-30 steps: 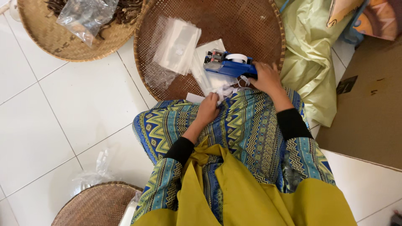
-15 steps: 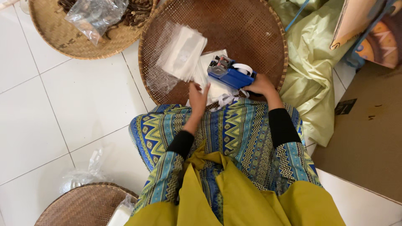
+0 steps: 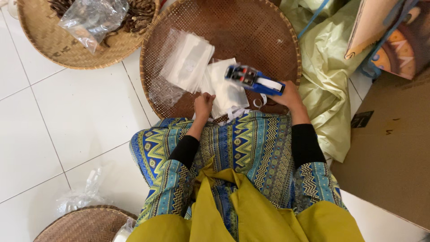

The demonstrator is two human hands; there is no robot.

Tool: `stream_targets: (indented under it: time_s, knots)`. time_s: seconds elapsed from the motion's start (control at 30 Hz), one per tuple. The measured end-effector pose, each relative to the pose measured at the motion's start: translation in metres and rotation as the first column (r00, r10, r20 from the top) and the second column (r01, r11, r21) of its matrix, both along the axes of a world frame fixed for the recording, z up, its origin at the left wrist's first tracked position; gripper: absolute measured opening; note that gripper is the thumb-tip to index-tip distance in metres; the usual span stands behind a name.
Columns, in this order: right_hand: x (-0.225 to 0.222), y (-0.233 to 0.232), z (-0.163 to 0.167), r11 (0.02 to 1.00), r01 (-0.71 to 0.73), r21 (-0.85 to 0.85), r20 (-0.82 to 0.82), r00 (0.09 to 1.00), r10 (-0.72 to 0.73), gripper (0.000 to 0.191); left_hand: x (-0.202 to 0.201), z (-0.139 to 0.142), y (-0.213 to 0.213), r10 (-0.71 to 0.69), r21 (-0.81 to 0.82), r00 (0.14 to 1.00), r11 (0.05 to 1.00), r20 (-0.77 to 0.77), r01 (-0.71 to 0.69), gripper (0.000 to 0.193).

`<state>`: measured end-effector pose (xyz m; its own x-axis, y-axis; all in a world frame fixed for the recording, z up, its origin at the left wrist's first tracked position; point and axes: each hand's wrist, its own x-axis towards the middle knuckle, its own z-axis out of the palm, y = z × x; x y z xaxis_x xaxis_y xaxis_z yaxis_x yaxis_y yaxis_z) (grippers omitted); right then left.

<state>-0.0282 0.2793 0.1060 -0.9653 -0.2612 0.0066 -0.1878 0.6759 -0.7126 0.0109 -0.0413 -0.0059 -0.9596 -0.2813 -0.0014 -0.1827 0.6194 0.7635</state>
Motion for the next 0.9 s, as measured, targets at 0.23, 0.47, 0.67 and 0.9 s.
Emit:
stream_targets:
  time_s: [0.23,0.47,0.67,0.9]
  knots:
    - [-0.007,-0.006,0.004,0.952,-0.019,0.304,0.025,1.000,0.012,0.044,0.009,-0.009,0.002,-0.027,0.104,0.994,0.994,-0.104,0.038,0.031]
    - [-0.029,-0.019,0.001,0.845,-0.113,0.522,0.045,0.993,0.105,0.045,0.007,-0.017,0.009,-0.026,0.073,0.996,0.997,-0.087,0.032,0.030]
    - [-0.024,0.001,0.001,0.758,-0.074,0.648,0.068,0.997,0.039,0.049,-0.001,-0.010,0.001,-0.007,0.081,0.987,0.997,-0.160,0.020,0.027]
    - [0.002,0.006,-0.016,0.844,0.004,0.537,0.037,0.999,-0.028,0.052,-0.023,0.010,-0.038,0.164,0.167,0.961,0.978,-0.224,-0.128,0.022]
